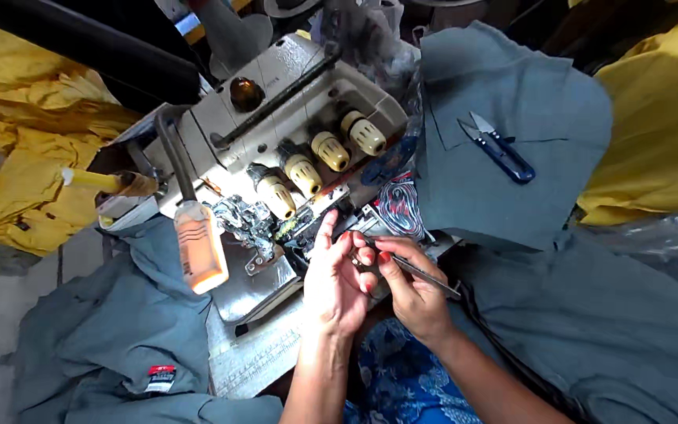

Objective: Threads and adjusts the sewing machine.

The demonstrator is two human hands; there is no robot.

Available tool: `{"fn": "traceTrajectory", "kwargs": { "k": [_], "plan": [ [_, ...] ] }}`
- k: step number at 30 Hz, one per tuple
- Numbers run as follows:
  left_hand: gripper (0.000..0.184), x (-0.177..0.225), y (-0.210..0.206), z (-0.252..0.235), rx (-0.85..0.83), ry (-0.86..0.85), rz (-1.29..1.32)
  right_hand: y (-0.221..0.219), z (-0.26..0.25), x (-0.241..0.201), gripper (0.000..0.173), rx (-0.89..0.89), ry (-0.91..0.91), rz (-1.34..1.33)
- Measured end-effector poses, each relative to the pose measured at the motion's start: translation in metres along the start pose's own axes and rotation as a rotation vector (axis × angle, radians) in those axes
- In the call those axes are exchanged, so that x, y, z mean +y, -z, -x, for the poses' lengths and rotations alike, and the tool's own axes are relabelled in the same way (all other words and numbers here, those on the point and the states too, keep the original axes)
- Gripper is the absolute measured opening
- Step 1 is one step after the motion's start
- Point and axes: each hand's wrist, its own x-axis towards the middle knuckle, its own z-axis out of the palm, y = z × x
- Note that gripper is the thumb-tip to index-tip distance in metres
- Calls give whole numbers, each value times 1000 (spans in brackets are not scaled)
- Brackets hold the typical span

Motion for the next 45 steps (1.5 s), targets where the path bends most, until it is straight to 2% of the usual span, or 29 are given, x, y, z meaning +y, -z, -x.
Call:
{"fn": "traceTrajectory", "kwargs": {
  "k": [8,10,17,21,25,30,38,45],
  "plan": [
    [28,-2,-7,-8,34,-33,76,0,3,3,17,20,-36,-72],
    [25,-2,-7,-9,56,-63,5,0,4,3,16,14,-39,-80],
    [13,-9,-5,-24,215,-352,-448,0,4,4,16,22,-22,-45],
    [6,-11,-2,-32,296,-408,-516,0,4,5,15,25,-22,-43],
    [6,-12,-1,-38,350,-444,-580,0,5,6,16,19,-31,-44],
    [6,-15,1,-40,365,-481,-622,0,1,-3,14,66,-41,-80],
    [8,-19,9,-36,298,-539,-643,-11,-33,-11,25,4,192,87],
    [6,-18,10,-27,282,-504,-633,-15,-43,-6,23,-33,110,15]
  ]
}}
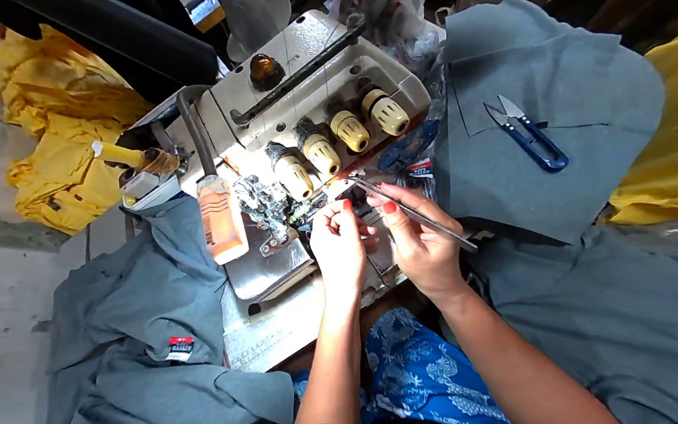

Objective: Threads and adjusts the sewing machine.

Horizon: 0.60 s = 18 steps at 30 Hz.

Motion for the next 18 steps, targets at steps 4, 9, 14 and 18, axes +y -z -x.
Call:
{"fn": "traceTrajectory", "kwargs": {
  "k": [4,9,14,18],
  "plan": [
    [8,1,4,6,-23,-30,-18,4,-1,-3,22,18,-105,-120],
    [11,-2,7,14,-62,-87,2,2,-3,1,22,-13,-135,-154],
    [10,-1,11,17,-77,-158,13,6,-1,-1,21,1,-231,-317],
    [27,2,11,16,-95,-113,42,13,3,-4,23,5,-269,-372]
  ]
}}
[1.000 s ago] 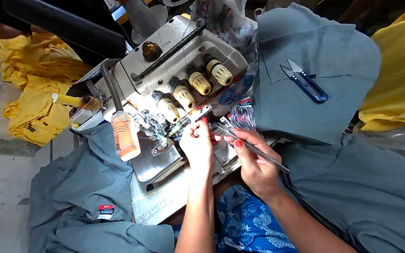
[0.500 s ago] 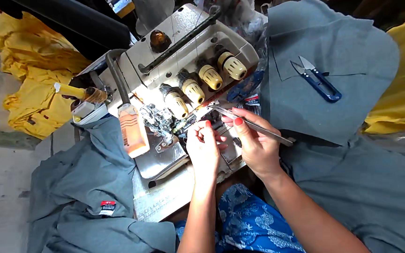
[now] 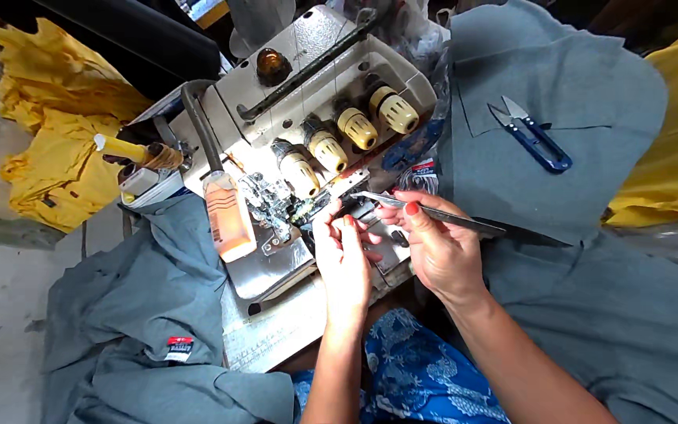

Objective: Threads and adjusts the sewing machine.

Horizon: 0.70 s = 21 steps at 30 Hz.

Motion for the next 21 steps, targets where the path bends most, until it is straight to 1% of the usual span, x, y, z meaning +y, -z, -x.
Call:
{"fn": "traceTrajectory", "kwargs": {
  "k": [3,5,10,12,17,19,21],
  "plan": [
    [39,0,0,-1,-39,-37,-14,2,4,-3,22,-3,-24,-13],
    [41,0,2,-1,-63,-77,-39,1,8,-6,21,-3,-25,-8],
    [19,0,3,-3,-122,-101,-17,1,14,-10,20,-68,5,-67],
    [19,0,4,-2,-138,-93,3,1,16,-11,20,-83,-6,-67],
    [25,2,6,3,-165,25,128,5,19,-18,20,-51,-100,-152],
    [26,3,6,6,-165,31,174,4,19,-24,20,-26,-118,-201],
    [24,2,7,9,-153,8,205,2,20,-28,20,-8,-99,-207]
  ]
}}
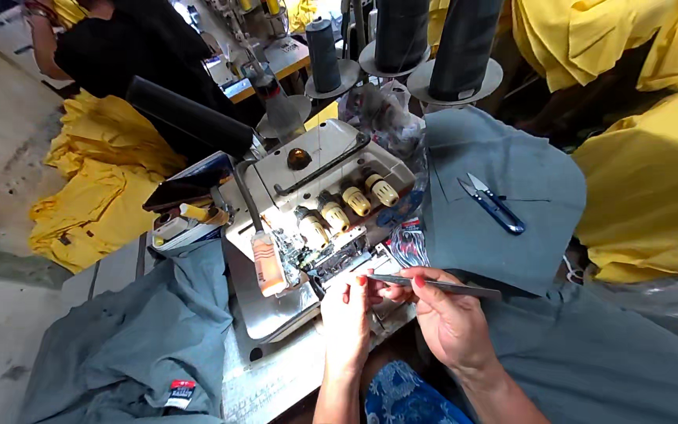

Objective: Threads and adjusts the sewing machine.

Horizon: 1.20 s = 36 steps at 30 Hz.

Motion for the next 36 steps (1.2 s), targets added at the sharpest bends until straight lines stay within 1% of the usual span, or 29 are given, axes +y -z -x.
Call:
{"fn": "traceTrajectory", "kwargs": {
  "k": [5,8,11,16,20,23,25,26,28,29,30,31,32,33,34,35,36],
  "plan": [
    [23,3,2,8,16,-77,41,-6,6,-2,19,-27,104,14],
    [29,7,4,11,26,-66,70,-8,9,-4,19,-6,115,-23],
    [31,8,11,14,-21,-101,73,-8,14,-7,18,17,139,30],
    [17,11,22,24,-113,-242,-180,-9,18,-2,18,20,233,163],
    [3,14,28,29,-158,-301,-195,-10,20,-2,18,18,264,207],
    [5,16,32,28,-184,-337,-220,-10,19,-3,18,35,276,221],
    [2,19,33,29,-241,-356,-257,-9,17,-4,17,54,288,239],
    [11,21,35,30,-302,-354,-284,-10,15,-4,18,63,294,249],
    [42,24,39,32,-465,-319,-305,-11,11,-4,19,68,306,285],
    [53,25,38,34,-503,-302,-314,-14,8,-3,20,72,311,302],
    [52,25,35,36,-490,-311,-344,-17,4,-2,20,81,315,316],
    [40,23,33,38,-442,-341,-389,-20,1,-1,20,83,315,321],
    [20,21,31,38,-389,-376,-436,-24,-4,0,21,81,311,311],
    [7,20,30,38,-345,-389,-467,-28,-8,0,21,85,304,284],
    [28,19,29,38,-305,-384,-493,-31,-12,2,21,96,296,254],
    [43,20,27,37,-268,-370,-499,-34,-16,4,21,111,285,222],
    [52,22,24,34,-234,-356,-502,-36,-20,5,20,129,274,191]
  ]
}}
